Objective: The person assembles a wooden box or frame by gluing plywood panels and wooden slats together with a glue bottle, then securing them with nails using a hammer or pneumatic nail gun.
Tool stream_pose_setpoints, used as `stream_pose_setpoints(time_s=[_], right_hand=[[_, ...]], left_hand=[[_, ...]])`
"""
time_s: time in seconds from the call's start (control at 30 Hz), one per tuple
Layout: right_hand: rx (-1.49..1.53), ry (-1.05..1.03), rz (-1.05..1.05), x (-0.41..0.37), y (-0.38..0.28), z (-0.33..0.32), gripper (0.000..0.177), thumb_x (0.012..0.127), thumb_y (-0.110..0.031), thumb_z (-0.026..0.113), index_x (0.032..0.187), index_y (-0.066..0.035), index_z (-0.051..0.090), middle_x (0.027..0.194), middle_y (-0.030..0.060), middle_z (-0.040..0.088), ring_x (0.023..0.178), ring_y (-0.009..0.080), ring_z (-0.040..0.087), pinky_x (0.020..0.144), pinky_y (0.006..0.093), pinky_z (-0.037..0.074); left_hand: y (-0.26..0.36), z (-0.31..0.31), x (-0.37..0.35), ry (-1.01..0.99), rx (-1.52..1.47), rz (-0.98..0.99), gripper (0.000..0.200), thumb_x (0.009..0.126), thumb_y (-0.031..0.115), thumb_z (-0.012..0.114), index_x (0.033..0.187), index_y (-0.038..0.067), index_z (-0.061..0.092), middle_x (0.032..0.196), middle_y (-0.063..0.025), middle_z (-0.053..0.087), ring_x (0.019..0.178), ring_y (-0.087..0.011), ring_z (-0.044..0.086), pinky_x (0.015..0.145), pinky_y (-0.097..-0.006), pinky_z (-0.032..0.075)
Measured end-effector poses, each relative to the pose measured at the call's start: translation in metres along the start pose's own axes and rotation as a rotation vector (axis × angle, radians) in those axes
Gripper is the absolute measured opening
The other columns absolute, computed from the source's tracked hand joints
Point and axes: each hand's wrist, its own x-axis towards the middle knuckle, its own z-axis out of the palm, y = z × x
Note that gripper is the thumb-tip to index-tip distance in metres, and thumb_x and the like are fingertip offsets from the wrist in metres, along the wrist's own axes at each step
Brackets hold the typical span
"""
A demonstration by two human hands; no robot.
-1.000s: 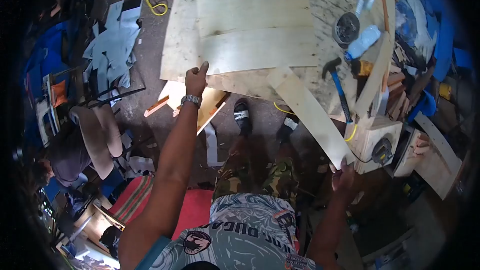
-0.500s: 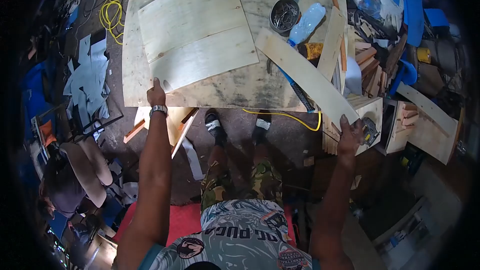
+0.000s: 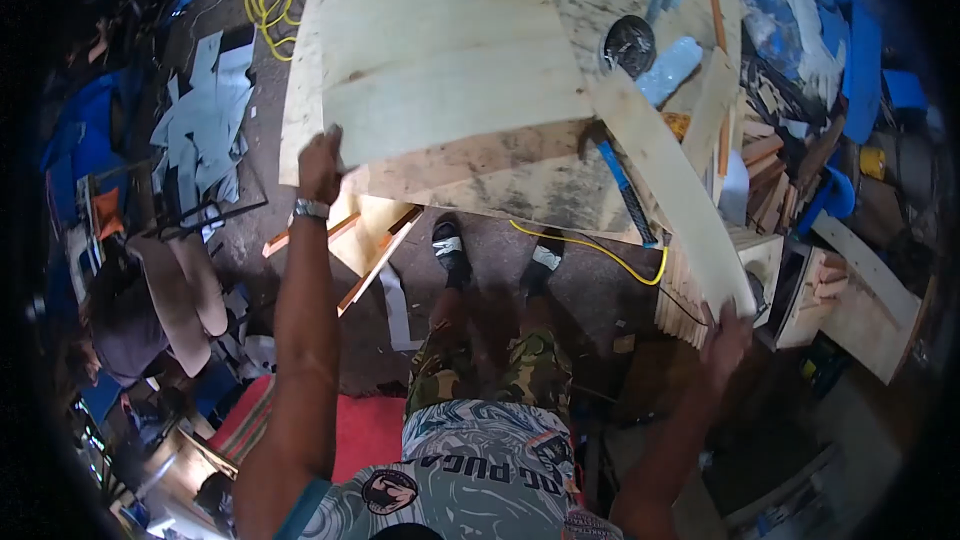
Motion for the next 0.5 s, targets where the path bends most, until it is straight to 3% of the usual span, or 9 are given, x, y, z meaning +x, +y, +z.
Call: stream_pose_setpoints(time_s=[0.03,0.1,0.13,0.17,0.23,0.3,0.43,0.47,0.5], right_hand=[[-0.038,0.015,-0.026,-0.018,-0.004,-0.014,0.039,0.094,-0.012,0.057,0.129,0.002,0.046,0.121,0.0143,0.055,0.107,0.0254,0.059,0.089,0.0439,0.056],[-0.112,0.107,0.042,-0.044,-0.006,-0.038,0.034,0.093,-0.007,0.056,0.124,0.004,0.05,0.116,0.0154,0.059,0.106,0.0262,0.059,0.092,0.0382,0.049],[-0.139,0.039,0.019,-0.049,-0.003,-0.041,0.035,0.092,-0.007,0.057,0.125,0.004,0.05,0.115,0.0153,0.059,0.106,0.0261,0.059,0.093,0.038,0.048],[-0.162,-0.026,-0.004,-0.053,0.006,-0.041,0.035,0.092,-0.007,0.057,0.125,0.004,0.05,0.115,0.0152,0.059,0.105,0.0259,0.059,0.093,0.0377,0.047],[-0.22,-0.164,-0.005,-0.05,0.027,-0.015,0.038,0.09,-0.006,0.059,0.125,0.004,0.05,0.115,0.0139,0.059,0.104,0.0245,0.059,0.094,0.0368,0.045],[-0.102,-0.371,0.01,-0.024,0.06,0.033,0.038,0.088,-0.002,0.059,0.124,0.005,0.05,0.115,0.0119,0.059,0.103,0.0213,0.059,0.094,0.0332,0.045],[-0.396,-0.607,-0.14,0.026,0.078,0.201,0.035,0.084,-0.006,0.065,0.117,0.004,0.059,0.105,0.007,0.065,0.096,0.0157,0.06,0.084,0.0286,0.048],[-0.271,-0.687,-0.147,0.03,0.079,0.237,0.032,0.084,-0.006,0.065,0.115,0.002,0.061,0.105,0.0061,0.065,0.093,0.0152,0.06,0.083,0.0277,0.048],[-0.274,-0.773,-0.173,0.04,0.089,0.26,0.031,0.083,-0.006,0.066,0.113,0.001,0.062,0.102,0.0065,0.065,0.091,0.0154,0.06,0.082,0.0276,0.048]], left_hand=[[0.01,-0.009,0.009,-0.01,-0.06,-0.004,0.036,0.094,0.036,0.059,0.094,0.0,0.061,0.08,-0.006,0.061,0.066,-0.0132,0.059,0.049,-0.0286,0.049],[0.048,-0.024,0.032,-0.027,-0.403,-0.266,0.027,0.093,0.028,0.06,0.093,0.001,0.061,0.073,-0.0059,0.06,0.059,-0.0149,0.058,0.048,-0.0277,0.047],[0.057,-0.036,0.041,-0.071,-0.492,-0.441,0.02,0.092,0.021,0.062,0.093,0.001,0.061,0.069,-0.0063,0.059,0.055,-0.0168,0.057,0.047,-0.0277,0.045],[0.088,-0.029,0.036,0.025,-0.359,-0.429,0.028,0.096,0.031,0.057,0.085,0.005,0.06,0.064,-0.0012,0.055,0.047,-0.009,0.049,0.042,-0.0214,0.037],[0.082,-0.033,0.045,-0.002,-0.359,-0.418,0.029,0.094,0.033,0.06,0.086,0.005,0.061,0.067,-0.0019,0.058,0.048,-0.0108,0.05,0.044,-0.0229,0.039],[0.075,-0.032,0.05,-0.005,-0.314,-0.43,0.031,0.093,0.037,0.061,0.086,0.006,0.062,0.066,-0.001,0.058,0.051,-0.0109,0.051,0.046,-0.0249,0.041],[0.077,-0.037,0.048,-0.024,-0.086,-0.48,0.037,0.091,0.046,0.06,0.085,0.009,0.063,0.066,-0.0002,0.058,0.055,-0.0114,0.054,0.052,-0.0275,0.044],[0.077,-0.039,0.05,-0.051,-0.011,-0.483,0.039,0.091,0.048,0.06,0.084,0.01,0.064,0.066,0.0001,0.058,0.056,-0.0116,0.054,0.053,-0.0278,0.045],[0.058,-0.045,0.06,-0.055,0.026,-0.469,0.049,0.087,0.052,0.062,0.091,0.003,0.065,0.072,-0.0031,0.062,0.058,-0.0173,0.061,0.051,-0.032,0.047]])
